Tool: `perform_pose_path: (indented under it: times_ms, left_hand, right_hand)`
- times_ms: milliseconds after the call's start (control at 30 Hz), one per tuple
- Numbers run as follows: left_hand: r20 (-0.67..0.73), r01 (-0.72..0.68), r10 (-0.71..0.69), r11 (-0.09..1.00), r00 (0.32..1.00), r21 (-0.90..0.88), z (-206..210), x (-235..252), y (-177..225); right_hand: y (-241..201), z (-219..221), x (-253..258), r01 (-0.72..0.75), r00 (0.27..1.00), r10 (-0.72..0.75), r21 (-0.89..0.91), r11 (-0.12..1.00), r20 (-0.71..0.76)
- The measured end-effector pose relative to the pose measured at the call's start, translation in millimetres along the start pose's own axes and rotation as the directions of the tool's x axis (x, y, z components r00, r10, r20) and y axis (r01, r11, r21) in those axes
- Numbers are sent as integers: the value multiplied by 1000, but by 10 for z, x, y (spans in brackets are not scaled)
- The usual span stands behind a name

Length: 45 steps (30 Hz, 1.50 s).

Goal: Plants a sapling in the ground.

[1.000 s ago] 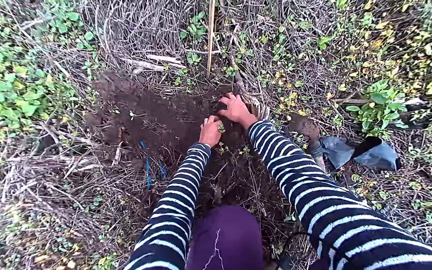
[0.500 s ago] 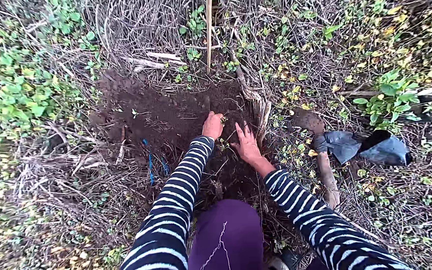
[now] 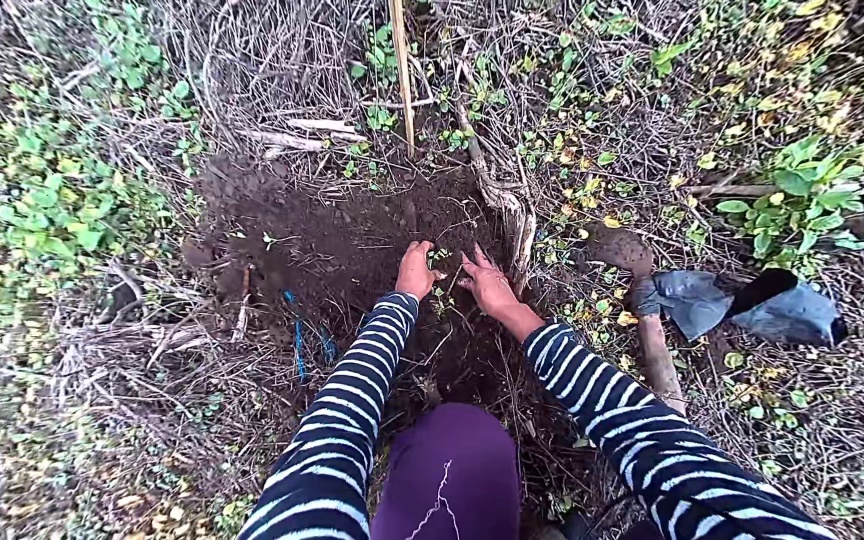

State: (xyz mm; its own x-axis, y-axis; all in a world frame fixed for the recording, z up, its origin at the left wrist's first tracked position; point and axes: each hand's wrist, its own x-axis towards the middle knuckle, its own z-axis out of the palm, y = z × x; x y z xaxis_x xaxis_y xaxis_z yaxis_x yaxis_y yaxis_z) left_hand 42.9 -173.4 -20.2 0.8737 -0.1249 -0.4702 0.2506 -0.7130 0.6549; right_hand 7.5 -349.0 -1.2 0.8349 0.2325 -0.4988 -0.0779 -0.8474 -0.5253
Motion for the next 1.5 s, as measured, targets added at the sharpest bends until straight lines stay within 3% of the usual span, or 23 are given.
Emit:
perform_pose_path:
  times_ms: [100,200,300,367,433,533,633,700,767,833,933,1067,1200,1300,1400,1500]
  left_hand:
    - [43,-15,13,998,999,53,1,7,31]
    - [68,-44,38,995,997,85,-196,-153,-12]
    - [-129,97,-76,982,989,164,-433,-464,-197]
    - [-87,194,-181,964,980,181,-456,-579,-311]
    - [-11,147,-147,968,989,202,-326,-506,-368]
    - [50,-28,20,986,999,165,-275,-370,-292]
    - [-4,-116,116,992,993,54,-345,-394,-76]
    - [-25,-77,82,984,996,159,-402,-373,-44]
    - [21,13,-19,964,1000,267,-411,-371,-114]
    - [94,70,-99,960,991,272,-327,-386,-236]
    - [103,31,-59,967,993,253,-101,-426,-414]
    - [101,-10,-22,951,995,309,37,-357,-515]
    - [184,14,-62,968,981,250,-139,-401,-366]
    - [154,4,-33,983,987,183,-325,-548,-207]
    - [175,-40,-4,968,985,247,-261,-570,-154]
    - [197,-11,-54,948,979,318,-144,-436,-163]
  right_hand:
    - [46,120,20,35,993,-38,-26,999,-114]
    - [33,155,-81,1,995,-7,-61,998,-101]
    - [-9,236,-344,-50,997,46,-74,996,-62]
    - [-15,316,-471,-55,998,52,-86,995,-30]
    - [-25,304,-413,-78,997,78,-99,992,-1]
    - [-54,171,-272,-60,998,61,-79,995,8]
    - [11,15,-313,47,994,-54,-78,996,-91]
    - [-9,-112,-336,100,991,-109,-106,989,-79]
    - [-85,-223,-350,54,998,-52,-96,994,21]
    - [31,-97,-340,127,991,-129,-61,990,-37]
    - [153,158,-269,256,966,-257,-125,958,13]
    - [39,261,-120,207,975,-181,-228,951,131]
    - [6,20,-148,197,960,-142,-223,955,240]
    - [82,5,-402,213,971,-186,-196,957,149]
    - [59,92,-558,250,968,-242,-192,949,64]
    - [-38,81,-330,216,972,-185,-247,945,145]
